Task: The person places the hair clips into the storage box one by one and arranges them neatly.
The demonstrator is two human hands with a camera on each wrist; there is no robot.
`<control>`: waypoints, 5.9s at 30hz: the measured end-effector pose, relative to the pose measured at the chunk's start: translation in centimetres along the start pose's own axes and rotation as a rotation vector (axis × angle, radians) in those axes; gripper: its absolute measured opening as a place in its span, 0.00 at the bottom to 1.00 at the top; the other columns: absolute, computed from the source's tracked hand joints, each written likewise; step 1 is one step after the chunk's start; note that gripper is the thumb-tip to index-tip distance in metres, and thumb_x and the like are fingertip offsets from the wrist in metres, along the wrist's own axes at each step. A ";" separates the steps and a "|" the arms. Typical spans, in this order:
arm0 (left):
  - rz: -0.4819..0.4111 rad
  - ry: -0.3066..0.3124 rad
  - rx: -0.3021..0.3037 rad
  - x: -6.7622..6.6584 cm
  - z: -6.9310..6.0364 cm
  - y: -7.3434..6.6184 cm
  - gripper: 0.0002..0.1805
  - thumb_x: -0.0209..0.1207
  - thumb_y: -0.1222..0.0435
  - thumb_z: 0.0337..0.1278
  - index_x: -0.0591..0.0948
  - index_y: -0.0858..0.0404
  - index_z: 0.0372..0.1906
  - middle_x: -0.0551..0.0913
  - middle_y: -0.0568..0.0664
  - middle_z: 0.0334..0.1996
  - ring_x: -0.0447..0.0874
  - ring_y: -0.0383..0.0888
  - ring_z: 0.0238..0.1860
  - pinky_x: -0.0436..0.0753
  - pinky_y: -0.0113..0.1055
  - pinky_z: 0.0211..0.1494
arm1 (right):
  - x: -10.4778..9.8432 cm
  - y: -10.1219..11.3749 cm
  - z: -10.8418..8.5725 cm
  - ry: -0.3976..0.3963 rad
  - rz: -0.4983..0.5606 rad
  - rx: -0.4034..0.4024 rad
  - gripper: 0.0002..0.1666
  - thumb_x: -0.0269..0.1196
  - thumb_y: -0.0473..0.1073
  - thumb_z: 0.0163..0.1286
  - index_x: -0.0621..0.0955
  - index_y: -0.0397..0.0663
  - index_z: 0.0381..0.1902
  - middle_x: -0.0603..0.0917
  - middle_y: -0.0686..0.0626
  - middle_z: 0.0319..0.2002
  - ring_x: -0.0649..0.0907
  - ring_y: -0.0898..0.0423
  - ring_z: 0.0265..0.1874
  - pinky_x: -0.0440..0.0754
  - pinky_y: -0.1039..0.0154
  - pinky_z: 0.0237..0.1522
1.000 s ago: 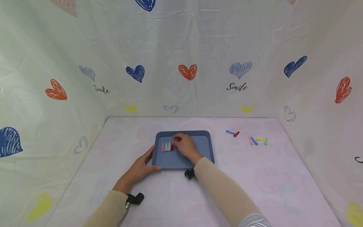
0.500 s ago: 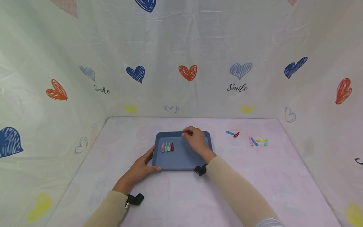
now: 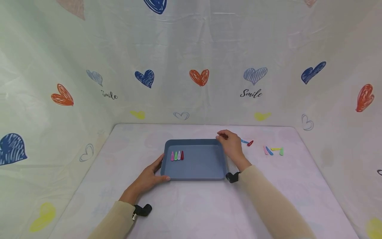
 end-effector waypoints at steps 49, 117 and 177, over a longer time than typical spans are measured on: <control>0.025 -0.017 0.002 0.1 -0.1 -0.2 0.63 0.81 0.47 0.48 0.54 0.38 0.86 0.62 0.55 0.83 0.60 0.57 0.83 0.62 0.59 0.82 | -6.2 -12.1 1.0 0.064 -0.325 0.261 0.32 0.66 0.45 0.75 0.73 0.28 0.67 0.78 0.29 0.56 0.77 0.34 0.52 0.77 0.38 0.57; 0.043 -0.015 0.007 0.0 -0.1 -0.1 0.64 0.81 0.46 0.48 0.53 0.39 0.86 0.62 0.56 0.83 0.59 0.57 0.83 0.63 0.58 0.82 | -3.8 -2.7 -1.4 -0.075 0.024 0.024 0.15 0.63 0.33 0.77 0.83 0.37 0.58 0.86 0.34 0.47 0.89 0.43 0.38 0.87 0.73 0.30; 0.038 -0.015 0.001 -0.1 0.0 -0.2 0.62 0.80 0.46 0.49 0.54 0.39 0.86 0.62 0.54 0.82 0.59 0.55 0.83 0.61 0.59 0.83 | 12.9 3.1 -1.0 0.143 0.080 0.043 0.08 0.65 0.35 0.73 0.85 0.47 0.48 0.89 0.49 0.33 0.83 0.58 0.27 0.78 0.65 0.30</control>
Point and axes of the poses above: each hand's wrist, its own z-axis towards the middle knuckle, its own x-axis out of the palm, y = z × x, the point moved 4 cm from there along z, towards the middle knuckle
